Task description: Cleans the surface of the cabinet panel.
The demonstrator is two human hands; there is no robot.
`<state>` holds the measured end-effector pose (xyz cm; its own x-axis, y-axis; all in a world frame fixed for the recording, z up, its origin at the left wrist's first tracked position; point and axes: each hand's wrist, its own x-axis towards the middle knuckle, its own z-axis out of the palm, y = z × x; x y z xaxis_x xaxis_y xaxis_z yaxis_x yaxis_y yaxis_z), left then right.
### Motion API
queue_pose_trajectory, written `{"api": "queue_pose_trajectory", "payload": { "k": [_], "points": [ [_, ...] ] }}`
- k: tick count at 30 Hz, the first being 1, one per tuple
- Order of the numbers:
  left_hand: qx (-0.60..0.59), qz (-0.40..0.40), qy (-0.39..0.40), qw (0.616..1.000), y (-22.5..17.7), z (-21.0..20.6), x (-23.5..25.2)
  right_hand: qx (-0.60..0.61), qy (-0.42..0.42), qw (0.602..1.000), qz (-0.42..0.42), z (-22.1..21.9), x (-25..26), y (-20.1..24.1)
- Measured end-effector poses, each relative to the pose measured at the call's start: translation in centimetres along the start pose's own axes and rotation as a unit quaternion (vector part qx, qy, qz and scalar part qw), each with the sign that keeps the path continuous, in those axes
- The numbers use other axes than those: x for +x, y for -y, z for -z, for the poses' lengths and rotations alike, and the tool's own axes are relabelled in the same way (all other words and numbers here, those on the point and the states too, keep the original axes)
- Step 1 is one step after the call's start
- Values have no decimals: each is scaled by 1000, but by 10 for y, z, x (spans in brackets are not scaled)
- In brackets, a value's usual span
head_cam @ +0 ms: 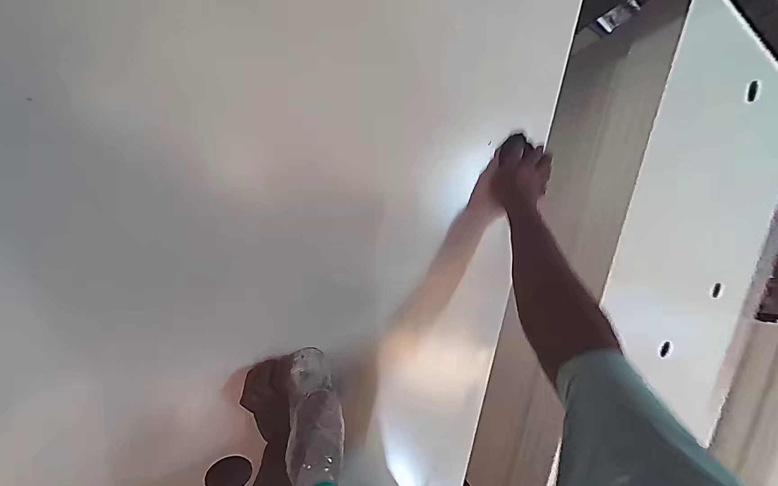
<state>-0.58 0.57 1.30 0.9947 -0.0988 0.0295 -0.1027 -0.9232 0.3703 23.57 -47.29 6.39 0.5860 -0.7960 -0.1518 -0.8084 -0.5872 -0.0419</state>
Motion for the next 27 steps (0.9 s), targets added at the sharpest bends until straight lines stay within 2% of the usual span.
{"api": "queue_pose_trajectory", "payload": {
  "k": [1, 2, 3, 4, 5, 6, 7, 8, 9, 10, 11, 12, 13, 14, 15, 16, 17, 18, 20, 22, 24, 25, 27],
  "points": [
    [-1, 9, 8, 1000, -4, 4, 1, -26, -23, 999, 28, 0, 16, 38],
    [-6, 19, 25, 999, -7, 8, -1, -33, -44, 992, 110, -7, 10, 71],
    [-9, 23, 37, 999, -6, 9, 0, -6, -84, 971, 223, -23, -12, 102],
    [-18, 35, 49, 998, -6, 8, 0, 41, -114, 930, 347, -40, -49, 129],
    [-24, 39, 53, 998, -6, 6, -3, 82, -94, 886, 447, -55, -99, 147],
    [-30, 37, 59, 997, -5, 5, -2, 98, -39, 850, 516, -65, -152, 158],
    [-38, 45, 70, 996, -3, 6, -3, 89, 25, 822, 562, -68, -198, 160],
    [-37, 44, 45, 997, 1, 5, -5, 89, 76, 803, 585, -66, -227, 158],
    [-49, 45, 13, 998, 4, -1, -4, 96, 81, 795, 593, -60, -229, 152],
    [-42, 39, -12, 998, 5, -6, -2, 106, 43, 804, 583, -57, -206, 141],
    [-31, 31, -8, 999, -1, 0, 1, 108, -7, 832, 544, -53, -164, 121],
    [-22, 30, 17, 999, -8, 8, 5, 87, -36, 878, 469, -46, -109, 96],
    [-20, 38, 41, 998, -13, 13, 7, 54, -54, 930, 360, -34, -53, 70],
    [-16, 37, 43, 998, -15, 14, 5, 24, -47, 969, 240, -19, -8, 41],
    [-7, 29, 42, 999, -15, 15, 4, 24, -17, 991, 130, -5, 20, 12],
    [3, 24, 46, 999, -15, 16, 9, 49, 7, 997, 60, 4, 32, -13],
    [9, 28, 52, 998, -18, 20, 17, 77, 16, 997, 28, 3, 26, -35],
    [-4, 43, 78, 996, -19, 27, 16, 91, 22, 996, 16, -3, -2, -60],
    [-34, 70, 59, 995, -15, 15, 5, 78, 26, 997, 10, -15, -94, -109],
    [-36, 66, 113, 991, -23, 35, 18, 60, 42, 997, -11, -29, -218, -160],
    [-32, 26, 20, 999, -17, 21, 9, 70, 50, 994, -62, -47, -339, -207],
    [-27, 15, -6, 1000, -13, 13, 5, 81, 67, 989, -102, -54, -382, -222],
    [-25, 0, -13, 1000, -8, 13, -4, 85, 99, 978, -165, -51, -430, -239]
  ]
}}
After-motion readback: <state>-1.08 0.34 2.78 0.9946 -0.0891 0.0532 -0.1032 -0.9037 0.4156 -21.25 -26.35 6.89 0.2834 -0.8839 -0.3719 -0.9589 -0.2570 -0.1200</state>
